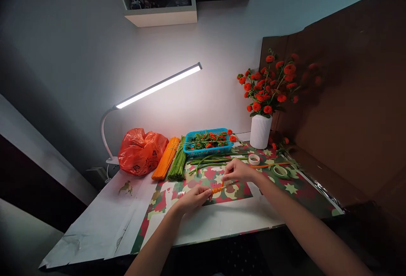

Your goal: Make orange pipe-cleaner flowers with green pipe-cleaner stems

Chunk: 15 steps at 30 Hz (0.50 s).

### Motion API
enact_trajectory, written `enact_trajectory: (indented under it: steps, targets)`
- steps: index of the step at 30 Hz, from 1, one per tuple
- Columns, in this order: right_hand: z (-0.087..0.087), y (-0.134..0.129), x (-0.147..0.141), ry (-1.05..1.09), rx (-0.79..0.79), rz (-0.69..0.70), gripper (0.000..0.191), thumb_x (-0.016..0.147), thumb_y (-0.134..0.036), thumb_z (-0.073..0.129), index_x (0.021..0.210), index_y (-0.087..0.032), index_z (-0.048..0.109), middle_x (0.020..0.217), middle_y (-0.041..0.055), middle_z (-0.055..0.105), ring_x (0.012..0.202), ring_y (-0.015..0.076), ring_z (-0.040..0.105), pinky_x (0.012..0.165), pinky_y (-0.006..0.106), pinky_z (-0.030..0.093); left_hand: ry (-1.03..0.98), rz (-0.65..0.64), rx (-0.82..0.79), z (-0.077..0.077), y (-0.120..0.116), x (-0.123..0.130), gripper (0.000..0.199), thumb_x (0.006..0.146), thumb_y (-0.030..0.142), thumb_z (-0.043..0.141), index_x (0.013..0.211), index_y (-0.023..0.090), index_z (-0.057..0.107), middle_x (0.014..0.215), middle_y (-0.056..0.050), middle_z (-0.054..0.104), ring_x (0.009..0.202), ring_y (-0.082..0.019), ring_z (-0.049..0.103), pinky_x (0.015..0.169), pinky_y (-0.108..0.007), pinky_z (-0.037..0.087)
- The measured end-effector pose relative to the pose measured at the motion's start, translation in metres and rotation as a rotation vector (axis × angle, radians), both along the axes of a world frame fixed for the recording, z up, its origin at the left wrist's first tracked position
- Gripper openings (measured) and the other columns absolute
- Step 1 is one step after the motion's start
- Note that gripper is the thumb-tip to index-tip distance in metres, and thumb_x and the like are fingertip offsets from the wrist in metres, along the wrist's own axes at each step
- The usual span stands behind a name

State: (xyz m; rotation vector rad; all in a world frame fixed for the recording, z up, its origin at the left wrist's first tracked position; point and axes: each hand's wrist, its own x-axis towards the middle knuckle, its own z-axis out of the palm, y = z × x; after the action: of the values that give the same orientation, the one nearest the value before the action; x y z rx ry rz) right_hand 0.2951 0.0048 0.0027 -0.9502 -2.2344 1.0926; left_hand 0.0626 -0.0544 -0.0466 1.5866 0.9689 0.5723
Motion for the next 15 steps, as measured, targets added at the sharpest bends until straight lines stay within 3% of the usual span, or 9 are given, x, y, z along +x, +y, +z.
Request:
enact_trajectory:
  steps: [5, 8, 10, 15]
  targets:
    - [-0.001, -0.026, -0.015, -0.06, 0.518, -0.087, 0.035, 0.083, -0.038, 0.059, 0.057, -0.016, 0.067, 0.053, 0.0012, 0.058, 0.052, 0.0111, 0.047, 0.062, 0.028, 0.036, -0.146, 0.272, -0.018, -0.011, 0.009, 0.004, 0.05, 0.072, 0.068, 0.052, 0.066, 0.018, 0.048, 0.04, 0.012, 0.023, 0.034, -0.005, 0.017, 0.038, -0.022, 0.009]
    - [-0.004, -0.039, -0.019, -0.017, 0.657, -0.103, 0.041, 0.091, -0.034, 0.048, 0.058, -0.017, 0.066, 0.053, 0.0015, 0.057, 0.053, 0.011, 0.046, 0.069, 0.031, 0.037, -0.368, 0.3, -0.123, -0.012, 0.01, 0.005, 0.05, 0.069, 0.068, 0.056, 0.066, 0.02, 0.043, 0.039, 0.014, 0.018, 0.035, -0.004, 0.01, 0.037, -0.02, 0.008]
    - [-0.007, -0.039, -0.018, 0.07, 0.595, -0.13, 0.044, 0.09, -0.038, 0.048, 0.056, -0.017, 0.065, 0.05, 0.0005, 0.054, 0.05, 0.0103, 0.043, 0.066, 0.031, 0.037, -0.487, 0.263, -0.171, -0.01, 0.01, 0.005, 0.05, 0.068, 0.066, 0.059, 0.066, 0.02, 0.042, 0.039, 0.014, 0.018, 0.035, -0.003, 0.008, 0.036, -0.019, 0.009]
    - [-0.014, -0.022, -0.009, 0.222, 0.125, -0.069, 0.044, 0.078, -0.054, 0.059, 0.061, -0.015, 0.07, 0.049, 0.0001, 0.052, 0.046, 0.0097, 0.039, 0.046, 0.024, 0.031, -0.532, 0.05, -0.22, -0.004, 0.004, 0.003, 0.045, 0.073, 0.06, 0.06, 0.066, 0.018, 0.044, 0.041, 0.013, 0.02, 0.036, -0.003, 0.011, 0.036, -0.018, 0.01]
